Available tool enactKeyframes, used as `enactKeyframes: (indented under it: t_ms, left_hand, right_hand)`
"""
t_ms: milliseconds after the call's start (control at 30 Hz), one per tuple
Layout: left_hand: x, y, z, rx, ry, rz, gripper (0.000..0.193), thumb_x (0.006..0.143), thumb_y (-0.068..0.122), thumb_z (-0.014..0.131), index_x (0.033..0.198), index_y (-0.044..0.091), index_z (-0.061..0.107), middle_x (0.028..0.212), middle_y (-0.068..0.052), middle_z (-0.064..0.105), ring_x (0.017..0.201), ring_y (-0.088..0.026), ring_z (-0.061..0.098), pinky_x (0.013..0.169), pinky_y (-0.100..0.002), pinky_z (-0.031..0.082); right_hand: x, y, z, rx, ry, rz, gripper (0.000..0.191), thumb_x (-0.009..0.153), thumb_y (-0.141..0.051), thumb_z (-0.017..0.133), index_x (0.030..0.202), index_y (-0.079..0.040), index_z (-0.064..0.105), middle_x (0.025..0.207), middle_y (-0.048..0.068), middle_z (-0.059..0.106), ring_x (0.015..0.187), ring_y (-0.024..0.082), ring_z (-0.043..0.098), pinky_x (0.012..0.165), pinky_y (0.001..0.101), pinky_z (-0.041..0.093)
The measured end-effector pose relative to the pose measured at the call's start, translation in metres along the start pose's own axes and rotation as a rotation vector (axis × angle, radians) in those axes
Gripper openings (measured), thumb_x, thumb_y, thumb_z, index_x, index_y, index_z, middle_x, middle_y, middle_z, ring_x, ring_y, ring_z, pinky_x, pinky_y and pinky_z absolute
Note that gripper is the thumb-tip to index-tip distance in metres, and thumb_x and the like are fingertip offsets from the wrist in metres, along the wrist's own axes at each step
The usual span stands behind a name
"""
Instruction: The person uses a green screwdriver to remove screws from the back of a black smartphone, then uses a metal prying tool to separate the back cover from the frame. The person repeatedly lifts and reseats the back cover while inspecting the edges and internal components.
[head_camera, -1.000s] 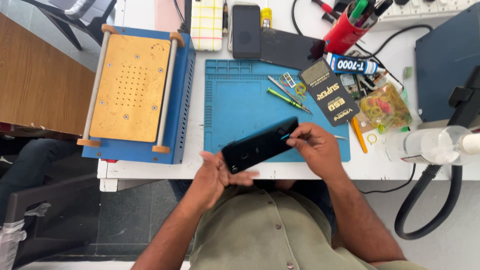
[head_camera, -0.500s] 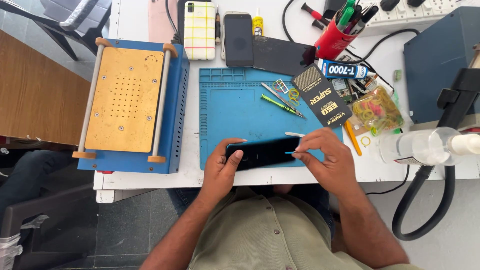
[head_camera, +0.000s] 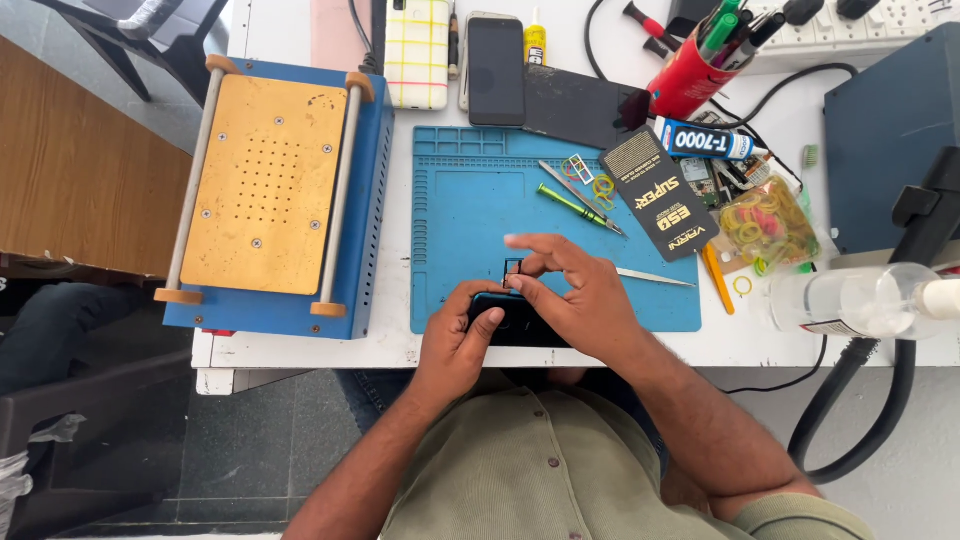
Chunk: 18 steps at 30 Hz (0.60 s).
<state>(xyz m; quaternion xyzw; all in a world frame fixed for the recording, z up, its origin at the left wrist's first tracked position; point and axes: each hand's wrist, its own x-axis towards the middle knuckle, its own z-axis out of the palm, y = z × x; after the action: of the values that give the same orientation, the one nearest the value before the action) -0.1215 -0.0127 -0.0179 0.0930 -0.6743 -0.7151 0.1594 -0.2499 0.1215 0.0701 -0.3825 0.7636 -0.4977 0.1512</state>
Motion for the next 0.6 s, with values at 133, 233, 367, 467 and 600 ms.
enactKeyframes:
  t_ms: [133,233,367,467,600]
  left_hand:
    - [0.000,-0.003,-0.003,0.021,-0.005,-0.029,0.025,0.106,0.025,0.061,0.123,0.008,0.064,0.085,0.002,0.066,0.074,-0.005,0.057,0.066,-0.022,0.048]
    - [-0.001,-0.004,-0.005,0.014,-0.009,-0.043,0.025,0.106,0.025,0.061,0.124,0.008,0.065,0.084,0.001,0.066,0.073,-0.005,0.057,0.066,-0.023,0.048]
    - [0.000,-0.006,-0.006,0.014,-0.012,0.003,0.026,0.106,0.026,0.061,0.125,0.008,0.064,0.086,0.002,0.068,0.075,-0.004,0.059,0.067,-0.023,0.049]
    - [0.000,-0.007,-0.005,0.037,-0.008,-0.024,0.027,0.105,0.027,0.061,0.125,0.008,0.064,0.082,0.003,0.066,0.070,-0.004,0.056,0.063,-0.023,0.047]
    - [0.000,-0.006,-0.005,0.050,-0.008,-0.027,0.027,0.105,0.028,0.062,0.124,0.009,0.065,0.079,0.003,0.065,0.067,-0.005,0.054,0.061,-0.023,0.045]
  right_hand:
    - [0.001,0.002,0.007,-0.013,-0.010,0.026,0.031,0.093,-0.013,0.076,0.123,-0.011,0.074,0.088,0.003,0.076,0.081,0.011,0.073,0.074,0.0266,0.059]
    - [0.001,0.005,0.010,-0.051,-0.003,-0.013,0.029,0.092,-0.013,0.077,0.121,-0.011,0.075,0.091,0.004,0.077,0.083,0.012,0.073,0.073,0.0264,0.058]
    - [0.002,0.009,0.013,-0.088,0.011,-0.058,0.029,0.092,-0.014,0.077,0.120,-0.011,0.074,0.094,0.004,0.077,0.087,0.012,0.074,0.075,0.0263,0.059]
    - [0.005,0.012,0.014,-0.031,-0.017,0.112,0.026,0.091,-0.015,0.076,0.117,-0.012,0.074,0.091,0.002,0.079,0.084,0.012,0.077,0.072,0.0262,0.059]
    - [0.008,0.012,0.010,-0.033,-0.049,0.062,0.025,0.091,-0.014,0.076,0.116,-0.012,0.075,0.092,0.002,0.079,0.087,0.014,0.077,0.076,0.0271,0.060]
